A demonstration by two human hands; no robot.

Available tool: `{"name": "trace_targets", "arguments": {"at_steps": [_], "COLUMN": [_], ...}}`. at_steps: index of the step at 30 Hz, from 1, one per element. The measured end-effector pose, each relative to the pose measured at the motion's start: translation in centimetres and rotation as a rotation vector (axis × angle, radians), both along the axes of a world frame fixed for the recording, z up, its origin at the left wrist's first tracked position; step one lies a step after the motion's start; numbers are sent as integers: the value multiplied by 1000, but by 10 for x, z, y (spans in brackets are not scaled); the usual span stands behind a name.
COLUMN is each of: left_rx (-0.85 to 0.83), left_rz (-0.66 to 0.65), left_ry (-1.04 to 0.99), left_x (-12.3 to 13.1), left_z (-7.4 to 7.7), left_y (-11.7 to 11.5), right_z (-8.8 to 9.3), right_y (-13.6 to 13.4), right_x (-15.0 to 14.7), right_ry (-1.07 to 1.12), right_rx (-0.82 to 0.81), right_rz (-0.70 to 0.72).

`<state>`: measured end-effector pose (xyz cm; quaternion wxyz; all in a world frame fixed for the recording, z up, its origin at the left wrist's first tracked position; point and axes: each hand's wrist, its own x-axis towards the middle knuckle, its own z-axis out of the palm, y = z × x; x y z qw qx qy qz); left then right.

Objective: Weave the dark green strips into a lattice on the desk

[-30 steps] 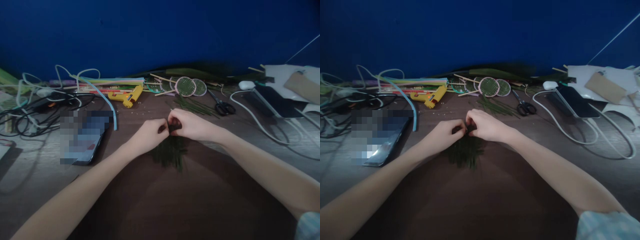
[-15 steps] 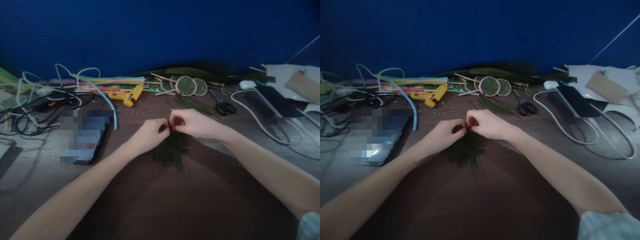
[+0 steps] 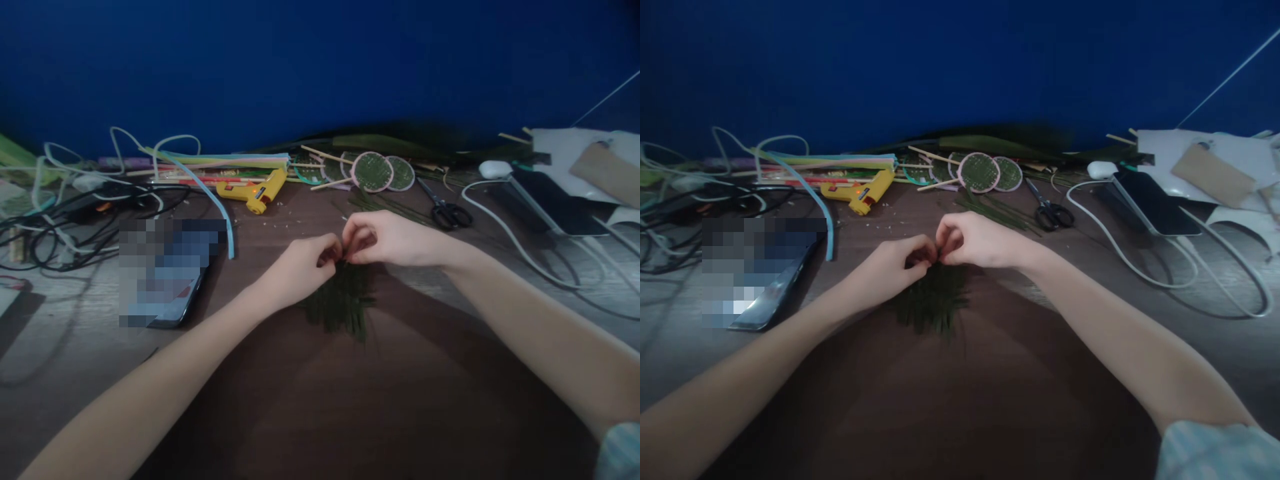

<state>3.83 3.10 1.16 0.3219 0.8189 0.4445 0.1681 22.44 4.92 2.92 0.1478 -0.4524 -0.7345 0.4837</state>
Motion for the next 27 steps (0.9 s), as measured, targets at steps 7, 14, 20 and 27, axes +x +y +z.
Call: {"name": "trace_targets", "arguments": {"at_steps": [7, 14, 20, 27], "left_rx": [-2, 14, 21, -50], "left_rz": [-15, -38, -33, -19], "left_ry": [-36, 7, 12, -104], "left_x": [0, 0, 0, -1], "left_z": [-1, -1, -2, -9], "left_y": [0, 1, 1, 1], "right_z": [8, 5, 1, -2], "right_y": [-2, -1, -1, -4], "right_x": [-3, -5, -1, -5], "right_ry": [-7, -22, -169, -319], "right_rx": [-79, -100, 36, 135], "right_rz": [-82, -117, -41, -42]}}
